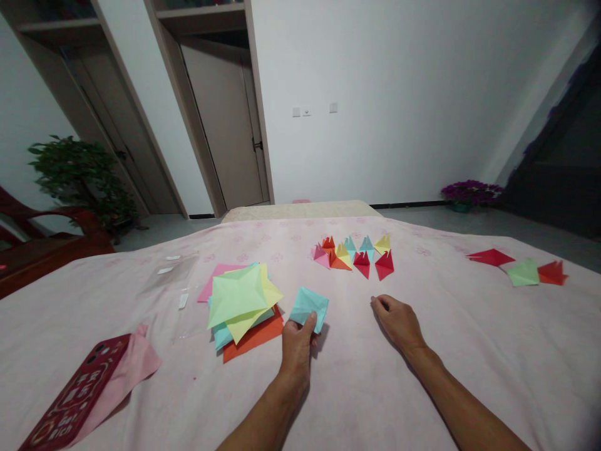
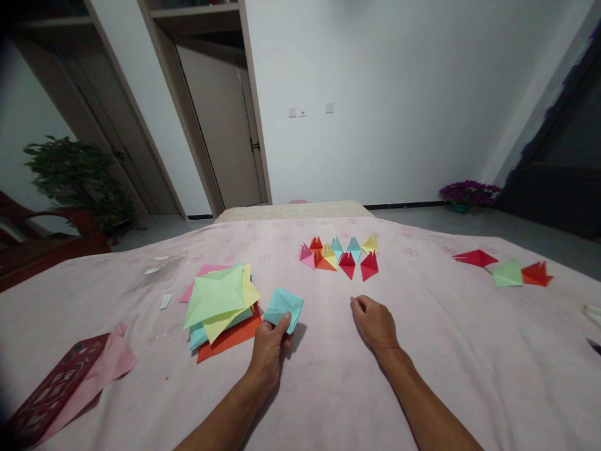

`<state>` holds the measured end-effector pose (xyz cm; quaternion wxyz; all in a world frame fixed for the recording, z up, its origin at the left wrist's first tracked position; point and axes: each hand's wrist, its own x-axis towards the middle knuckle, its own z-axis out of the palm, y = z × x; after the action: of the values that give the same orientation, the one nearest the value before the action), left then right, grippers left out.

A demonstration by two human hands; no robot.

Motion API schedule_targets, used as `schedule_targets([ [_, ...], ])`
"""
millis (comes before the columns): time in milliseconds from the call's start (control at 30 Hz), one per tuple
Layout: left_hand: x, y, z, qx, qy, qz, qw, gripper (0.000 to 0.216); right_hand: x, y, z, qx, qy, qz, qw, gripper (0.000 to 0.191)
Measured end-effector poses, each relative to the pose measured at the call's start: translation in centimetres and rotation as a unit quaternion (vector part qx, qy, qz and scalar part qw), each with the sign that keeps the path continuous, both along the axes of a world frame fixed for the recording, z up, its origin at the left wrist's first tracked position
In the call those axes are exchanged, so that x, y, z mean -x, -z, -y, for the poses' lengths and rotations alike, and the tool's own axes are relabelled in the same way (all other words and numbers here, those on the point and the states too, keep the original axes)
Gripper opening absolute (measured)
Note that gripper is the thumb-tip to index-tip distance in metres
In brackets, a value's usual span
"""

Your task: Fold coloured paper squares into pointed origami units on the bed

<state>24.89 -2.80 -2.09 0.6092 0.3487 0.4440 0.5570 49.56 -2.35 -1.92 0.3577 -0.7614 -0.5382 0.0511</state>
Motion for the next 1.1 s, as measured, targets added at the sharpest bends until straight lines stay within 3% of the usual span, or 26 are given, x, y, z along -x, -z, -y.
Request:
schedule_targets([
  [267, -0.1, -0.6, -0.1, 0.004, -0.009, -0.009, 1.000, 0.045, -0.2, 0.2, -0.2, 0.017, -0.001, 0.037, 0.999, 0.038],
  [567, 0.2, 0.4, -0.7, 0.004, 0.003, 0.044, 0.999, 0.037, -0.3, 0.6, -0.3, 0.032, 0.005, 0.061, 0.998, 0.036],
  [1100, 0.2, 0.2, -0.6, -0.042, 0.012, 0.021, 0.999, 0.051, 0.3, 0.1, -0.5, 0.091, 0.016, 0.086, 0.992, 0.034],
])
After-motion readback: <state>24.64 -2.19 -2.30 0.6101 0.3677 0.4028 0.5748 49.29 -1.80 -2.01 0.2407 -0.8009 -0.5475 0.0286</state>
